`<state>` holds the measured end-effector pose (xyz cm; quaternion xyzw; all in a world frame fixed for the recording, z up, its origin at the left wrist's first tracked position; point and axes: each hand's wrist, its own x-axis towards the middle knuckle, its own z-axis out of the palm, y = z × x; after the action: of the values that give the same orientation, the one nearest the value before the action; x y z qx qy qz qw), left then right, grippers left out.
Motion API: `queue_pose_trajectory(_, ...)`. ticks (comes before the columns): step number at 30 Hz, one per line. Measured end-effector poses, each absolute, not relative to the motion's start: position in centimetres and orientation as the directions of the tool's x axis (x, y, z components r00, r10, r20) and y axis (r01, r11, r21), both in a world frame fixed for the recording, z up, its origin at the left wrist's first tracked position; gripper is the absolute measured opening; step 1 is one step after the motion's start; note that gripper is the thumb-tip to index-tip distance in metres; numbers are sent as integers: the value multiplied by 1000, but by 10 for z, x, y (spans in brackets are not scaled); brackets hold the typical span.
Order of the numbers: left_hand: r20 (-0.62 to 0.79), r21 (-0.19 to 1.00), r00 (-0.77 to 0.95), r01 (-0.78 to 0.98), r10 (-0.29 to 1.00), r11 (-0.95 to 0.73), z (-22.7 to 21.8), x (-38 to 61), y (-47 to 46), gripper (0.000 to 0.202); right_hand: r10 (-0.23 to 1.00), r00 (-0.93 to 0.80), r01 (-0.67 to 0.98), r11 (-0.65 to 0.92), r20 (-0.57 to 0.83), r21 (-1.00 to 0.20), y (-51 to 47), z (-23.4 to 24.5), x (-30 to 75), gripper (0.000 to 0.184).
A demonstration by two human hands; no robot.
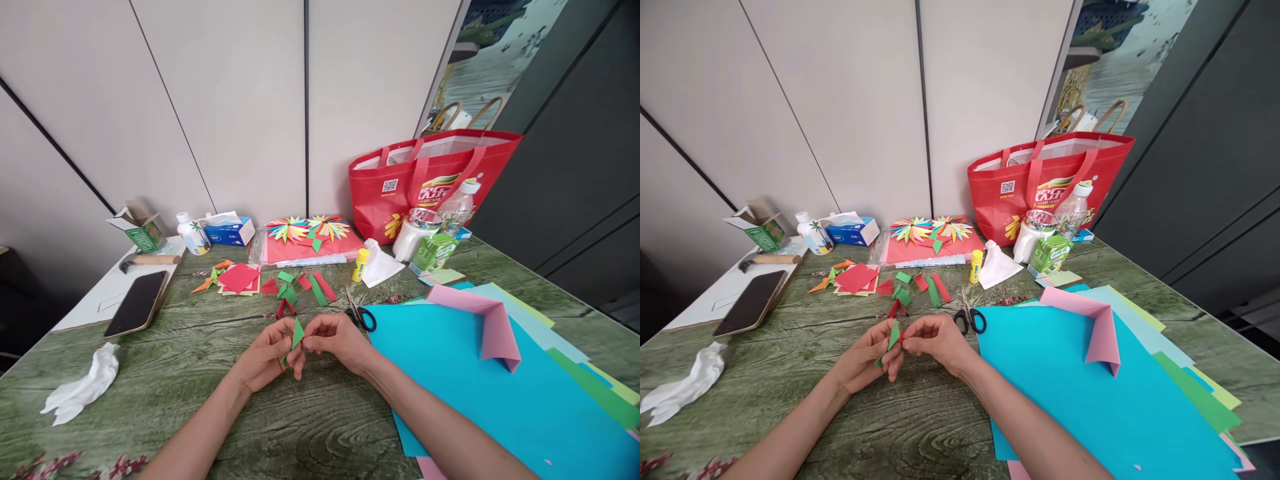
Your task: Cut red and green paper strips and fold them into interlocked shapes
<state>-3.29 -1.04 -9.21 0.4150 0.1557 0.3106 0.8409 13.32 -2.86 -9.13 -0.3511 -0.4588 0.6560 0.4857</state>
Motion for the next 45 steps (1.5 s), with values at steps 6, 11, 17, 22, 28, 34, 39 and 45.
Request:
queue_pose_trajectory(6, -9, 798, 768, -380, 640, 467, -93, -34, -10, 16, 960, -275, -326, -143, -51, -935, -29, -92, 133, 22)
queue_pose_trajectory(11, 9, 815, 779, -369, 627, 447, -95, -33, -11, 15, 956, -285, -294, -158, -71, -943, -28, -94, 132, 26)
queue_pose_trajectory(17, 2, 822, 786, -353, 618, 446, -96, -32, -11, 17, 966, -249, -243, -129, -66, -961, -29, -96, 130, 22)
queue_pose_trajectory(22, -17, 818, 747, -371, 664, 439, -94, -32, -9, 17, 983, -173, -293, -115, -65, -949, -29, -93, 128, 26)
queue_pose_trajectory(28, -16, 862, 629, -386, 777, 330, -89, -28, -9, 24, 985, -172, -319, -60, -5, -946, -26, -92, 130, 22)
queue_pose_trajectory(34, -34, 911, 527, -333, 849, 243, -91, -25, -9, 27, 981, -193, -342, -64, 3, -937, -23, -96, 132, 23)
queue_pose_trajectory(39, -57, 950, 411, -258, 910, 176, -94, -23, -11, 34, 977, -212, -347, -110, -36, -931, -24, -95, 133, 25)
queue_pose_trajectory(45, -56, 982, 357, -149, 933, 116, -94, -18, -15, 34, 986, -155, -269, -105, -64, -957, -26, -99, 129, 29)
